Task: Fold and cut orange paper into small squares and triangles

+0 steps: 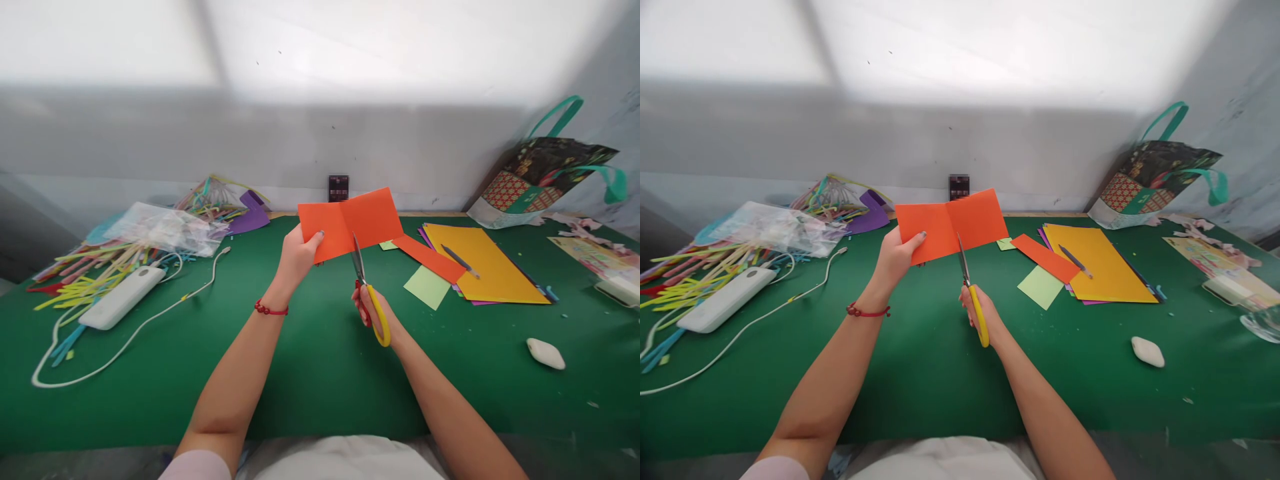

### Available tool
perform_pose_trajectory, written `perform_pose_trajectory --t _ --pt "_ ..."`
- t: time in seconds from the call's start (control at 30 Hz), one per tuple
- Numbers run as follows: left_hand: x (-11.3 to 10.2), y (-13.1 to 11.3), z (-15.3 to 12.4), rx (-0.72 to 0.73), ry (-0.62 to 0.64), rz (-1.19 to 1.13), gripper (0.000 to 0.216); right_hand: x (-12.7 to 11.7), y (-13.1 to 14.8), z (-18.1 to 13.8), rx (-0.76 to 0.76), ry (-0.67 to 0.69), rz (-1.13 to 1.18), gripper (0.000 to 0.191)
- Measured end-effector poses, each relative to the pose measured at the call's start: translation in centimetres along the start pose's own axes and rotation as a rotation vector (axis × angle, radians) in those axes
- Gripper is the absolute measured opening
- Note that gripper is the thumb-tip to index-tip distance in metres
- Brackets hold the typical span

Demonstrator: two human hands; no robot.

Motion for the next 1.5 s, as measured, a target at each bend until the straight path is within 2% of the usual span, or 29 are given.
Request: perform_pose_trajectory --t 0.27,0.67,0.87,1.1,1.27,1.5 --pt "0.8 0.0 -0.5 -0.043 0.055 -0.018 0.018 -0.3 0.5 -0.4 -0.005 -0.026 0.007 0.059" --pt "0.6 0.0 -0.4 -0.029 0.047 0.037 0.024 -0.6 0.0 -0.3 0.023 -0.055 -0.042 0.054" --pt "0.4 -0.3 -0.3 0.021 0.042 0.053 0.021 -0.7 -0.1 -0.2 0.041 -0.067 -0.047 0.054" --pt "0.4 -0.2 -0.4 -0.025 0.039 0.031 0.023 -0.9 0.0 -0.5 0.064 -0.102 -0.052 0.05" --pt "0.4 -0.1 -0.2 0.012 0.037 0.03 0.021 -1.1 -0.1 -0.5 0.075 -0.104 -0.071 0.049" --pt "0.4 -0.4 -0.2 0.007 0.049 0.027 0.016 -1.2 0.0 -0.1 0.025 -0.098 -0.127 0.052"
Point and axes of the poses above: each hand's wrist, its own z-axis towards the middle knuckle, its own x-axis out of the palm, y = z × x, the point moved 10 cm from there along z, towards the middle knuckle, and after that the axes turned 5 degrees about x, right-handed, at the moved point
